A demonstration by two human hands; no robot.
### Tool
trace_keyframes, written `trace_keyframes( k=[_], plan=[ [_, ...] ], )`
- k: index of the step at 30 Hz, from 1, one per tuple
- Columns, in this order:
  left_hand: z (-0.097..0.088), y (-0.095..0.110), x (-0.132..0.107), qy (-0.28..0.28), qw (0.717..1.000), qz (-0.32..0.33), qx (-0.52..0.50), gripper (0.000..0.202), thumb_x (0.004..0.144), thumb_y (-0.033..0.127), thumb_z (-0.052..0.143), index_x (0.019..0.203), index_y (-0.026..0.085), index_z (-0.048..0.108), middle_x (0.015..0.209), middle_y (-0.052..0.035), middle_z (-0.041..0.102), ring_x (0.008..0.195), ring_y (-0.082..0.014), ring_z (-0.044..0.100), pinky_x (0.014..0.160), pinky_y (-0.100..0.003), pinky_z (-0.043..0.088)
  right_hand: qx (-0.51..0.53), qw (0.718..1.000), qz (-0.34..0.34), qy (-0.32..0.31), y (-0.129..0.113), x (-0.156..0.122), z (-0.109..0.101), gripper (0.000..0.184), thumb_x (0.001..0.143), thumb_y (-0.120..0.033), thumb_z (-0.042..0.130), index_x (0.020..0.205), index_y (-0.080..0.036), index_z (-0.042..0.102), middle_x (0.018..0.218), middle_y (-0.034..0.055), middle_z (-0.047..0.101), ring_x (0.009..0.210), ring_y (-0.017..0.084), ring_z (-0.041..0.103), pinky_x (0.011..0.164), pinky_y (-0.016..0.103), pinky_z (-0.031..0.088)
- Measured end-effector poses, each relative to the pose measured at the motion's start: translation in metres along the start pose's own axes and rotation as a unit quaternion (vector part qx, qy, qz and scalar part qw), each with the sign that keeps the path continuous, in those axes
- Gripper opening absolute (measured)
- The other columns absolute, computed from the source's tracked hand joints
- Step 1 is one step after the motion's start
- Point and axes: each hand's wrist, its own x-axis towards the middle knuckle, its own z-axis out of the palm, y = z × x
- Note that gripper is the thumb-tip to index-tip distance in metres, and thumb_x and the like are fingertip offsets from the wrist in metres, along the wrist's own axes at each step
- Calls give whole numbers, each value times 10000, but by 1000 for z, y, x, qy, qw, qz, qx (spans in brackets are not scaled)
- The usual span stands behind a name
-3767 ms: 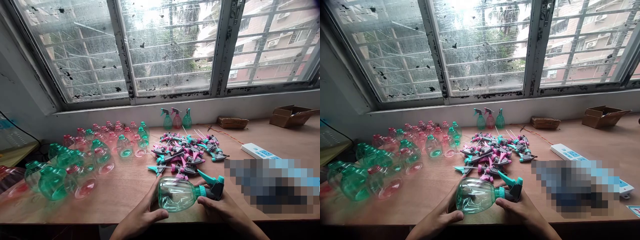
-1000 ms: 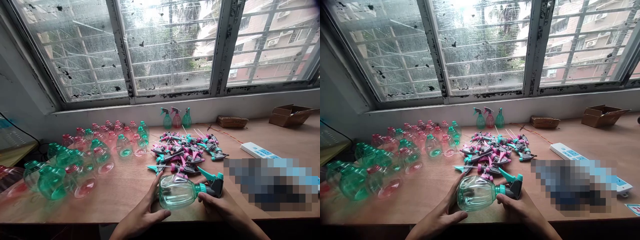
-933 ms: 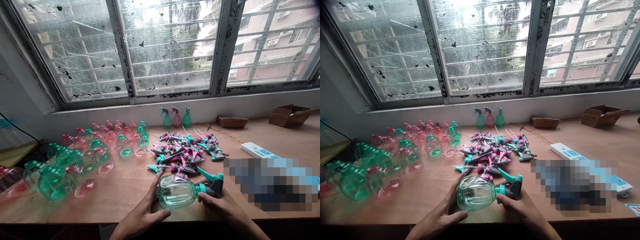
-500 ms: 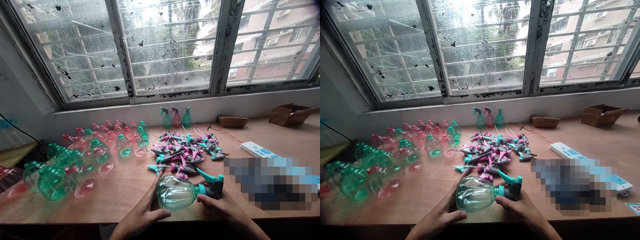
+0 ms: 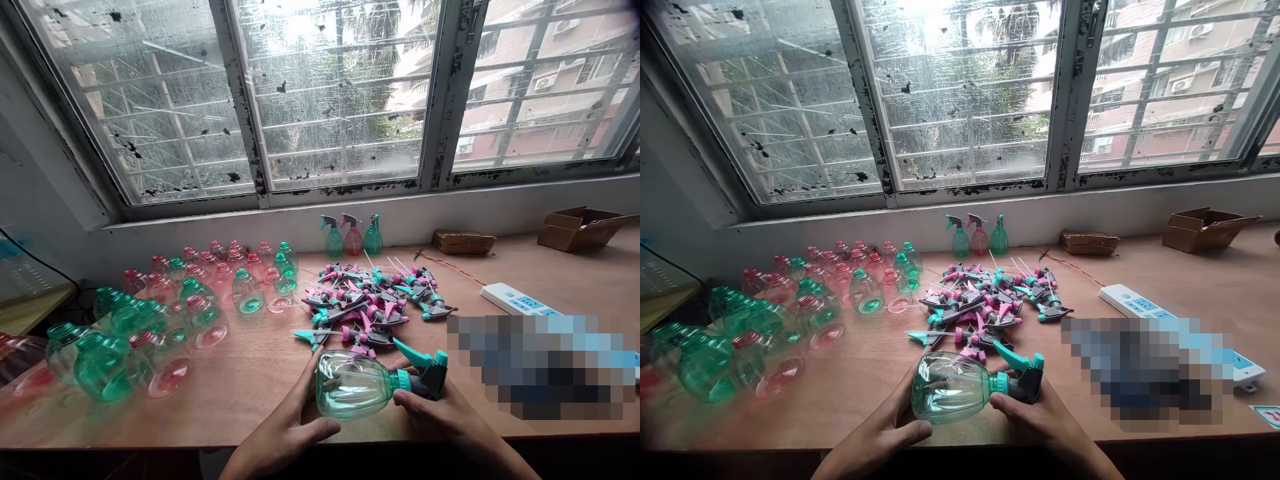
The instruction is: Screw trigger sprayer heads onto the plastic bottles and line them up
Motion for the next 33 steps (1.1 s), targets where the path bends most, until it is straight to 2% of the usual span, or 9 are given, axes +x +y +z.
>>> trace_keyframes(
  k=[3, 7, 11, 13, 15, 19, 25, 30, 33],
  plan=[
    [1, 1, 0, 5, 1000, -2, 1, 1024, 899, 276, 735, 1623, 352, 14, 1745, -27, 90, 1598, -334, 70, 1298, -542, 40, -9, 1000, -8, -2, 3, 1, -2, 440, 750, -496, 863, 1018, -199, 680, 596, -67, 566, 545, 123, 465, 534, 273, 338],
    [4, 2, 1, 10, 999, 22, -22, 1046, 906, 205, 719, 1606, 418, -28, 1747, 3, 72, 1601, -316, 23, 1297, -543, 73, -14, 1000, -12, -5, 5, 1, -2, 438, 755, -503, 858, 1024, -206, 680, 603, -61, 580, 532, 120, 457, 517, 267, 341],
    [5, 1, 1, 3, 999, 39, -34, 1003, 933, 196, 697, 1603, 446, -7, 1744, -6, 101, 1595, -310, 114, 1295, -545, 100, -5, 1000, -6, -5, 2, 1, -1, 444, 745, -498, 868, 1021, -208, 677, 584, -69, 565, 529, 120, 462, 518, 257, 332],
    [5, 0, 1, 1, 999, 39, -36, 994, 940, 213, 693, 1603, 446, -11, 1746, -3, 70, 1595, -312, 113, 1294, -540, 125, 1, 1000, 7, -5, -1, 0, 0, 452, 736, -498, 873, 1016, -206, 673, 582, -68, 575, 516, 117, 465, 507, 250, 326],
    [6, 1, 1, 5, 999, 38, -30, 1019, 945, 222, 687, 1599, 439, -64, 1747, -7, 69, 1596, -310, 103, 1294, -528, 148, 1, 1000, 20, 1, -2, 0, -1, 452, 725, -498, 878, 1001, -203, 675, 603, -52, 610, 513, 121, 485, 499, 248, 339],
    [7, 4, 1, 16, 999, 27, -13, 1055, 952, 209, 668, 1586, 411, -151, 1737, -26, 155, 1592, -294, 143, 1299, -510, 153, -12, 1000, 17, 9, -3, 0, -1, 398, 740, -480, 866, 954, -195, 688, 709, 7, 709, 539, 139, 543, 517, 270, 387],
    [2, -4, 0, 15, 1000, 1, -2, 1067, 892, 209, 752, 1606, 421, -12, 1745, 4, 92, 1600, -309, 76, 1304, -535, 46, -12, 1000, -10, -7, 3, 1, -2, 377, 756, -436, 873, 984, -199, 690, 659, -29, 688, 564, 133, 534, 550, 273, 373],
    [0, -9, 0, 20, 1000, -1, -19, 1017, 909, 281, 744, 1609, 422, 20, 1745, 0, 97, 1599, -309, 84, 1301, -544, 45, -9, 1000, -4, -4, 5, 1, -2, 405, 740, -445, 886, 981, -181, 695, 641, -50, 634, 578, 124, 513, 567, 278, 350],
    [1, -5, 1, 27, 1000, 3, -17, 1007, 914, 257, 741, 1606, 434, 30, 1747, 12, 80, 1601, -289, 85, 1305, -522, 44, -5, 1000, -5, -6, 3, 0, -1, 399, 745, -435, 884, 989, -186, 690, 631, -52, 633, 569, 125, 508, 560, 282, 348]
  ],
)
